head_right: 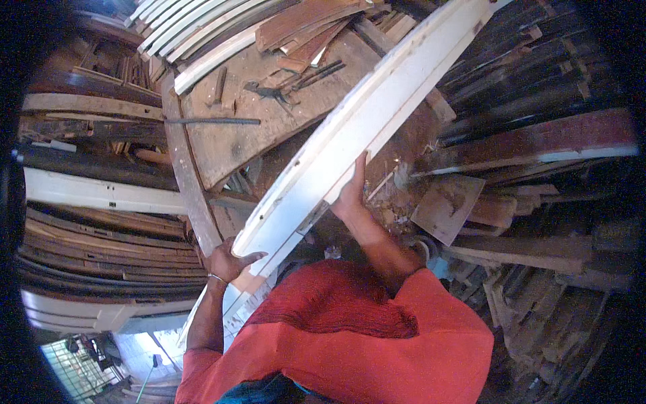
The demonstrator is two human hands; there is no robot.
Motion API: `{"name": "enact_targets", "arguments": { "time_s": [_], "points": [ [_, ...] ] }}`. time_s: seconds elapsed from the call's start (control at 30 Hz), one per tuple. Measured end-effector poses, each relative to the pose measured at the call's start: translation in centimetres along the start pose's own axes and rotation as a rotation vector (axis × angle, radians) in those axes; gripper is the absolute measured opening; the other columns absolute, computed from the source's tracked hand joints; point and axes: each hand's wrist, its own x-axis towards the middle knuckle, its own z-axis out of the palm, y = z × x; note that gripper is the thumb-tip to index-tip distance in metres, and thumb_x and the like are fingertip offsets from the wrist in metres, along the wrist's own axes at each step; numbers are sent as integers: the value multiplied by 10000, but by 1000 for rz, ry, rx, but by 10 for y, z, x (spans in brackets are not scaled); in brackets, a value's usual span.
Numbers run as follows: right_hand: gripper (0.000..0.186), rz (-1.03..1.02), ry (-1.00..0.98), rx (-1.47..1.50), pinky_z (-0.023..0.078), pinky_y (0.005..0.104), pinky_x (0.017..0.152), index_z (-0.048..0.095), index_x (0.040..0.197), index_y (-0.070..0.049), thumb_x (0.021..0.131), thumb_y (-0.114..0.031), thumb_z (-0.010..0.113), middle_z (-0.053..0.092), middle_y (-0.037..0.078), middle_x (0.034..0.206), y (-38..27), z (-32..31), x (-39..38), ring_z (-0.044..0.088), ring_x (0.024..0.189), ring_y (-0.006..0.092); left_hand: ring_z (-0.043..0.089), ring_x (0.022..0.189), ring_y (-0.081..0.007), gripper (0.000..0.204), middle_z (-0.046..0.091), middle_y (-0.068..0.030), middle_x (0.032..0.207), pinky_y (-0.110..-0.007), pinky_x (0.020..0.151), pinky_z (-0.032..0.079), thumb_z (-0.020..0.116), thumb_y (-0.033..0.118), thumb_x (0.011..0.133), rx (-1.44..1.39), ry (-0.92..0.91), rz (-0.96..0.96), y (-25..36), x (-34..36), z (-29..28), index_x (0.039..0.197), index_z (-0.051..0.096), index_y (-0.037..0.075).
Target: The person smooths wooden planks using a rasp, moves pieces between various lumber stacks, and uses a hammer and a metal bar to separate wood components.
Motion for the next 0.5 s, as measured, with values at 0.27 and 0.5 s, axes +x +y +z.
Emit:
{"name": "enact_targets", "arguments": {
  "time_s": [0.27, 0.5],
  "points": [
    [724, -255, -322, -171, 418, 389, 1058, 366, 1452, -10, 981, -554, 452, 522, 166, 1358, -90, 111, -85, 524, 1244, 267, 683, 836, -168, 519, 732, -126, 941, -320, 759, 551, 890, 226, 716, -522, 222, 173, 29, -52, 24, 1061, 654, -82],
    [713, -272, -742, -96, 408, 411, 1081, 398, 1428, -3, 980, -555, 451, 564, 167, 1326, -99, 166, -134, 562, 1218, 253, 634, 793, -148, 794, 694, -78, 859, -306, 718, 521, 760, 650, 748, -576, 489, 460, 50, -69, -15, 1006, 654, -94]
  ]
}}
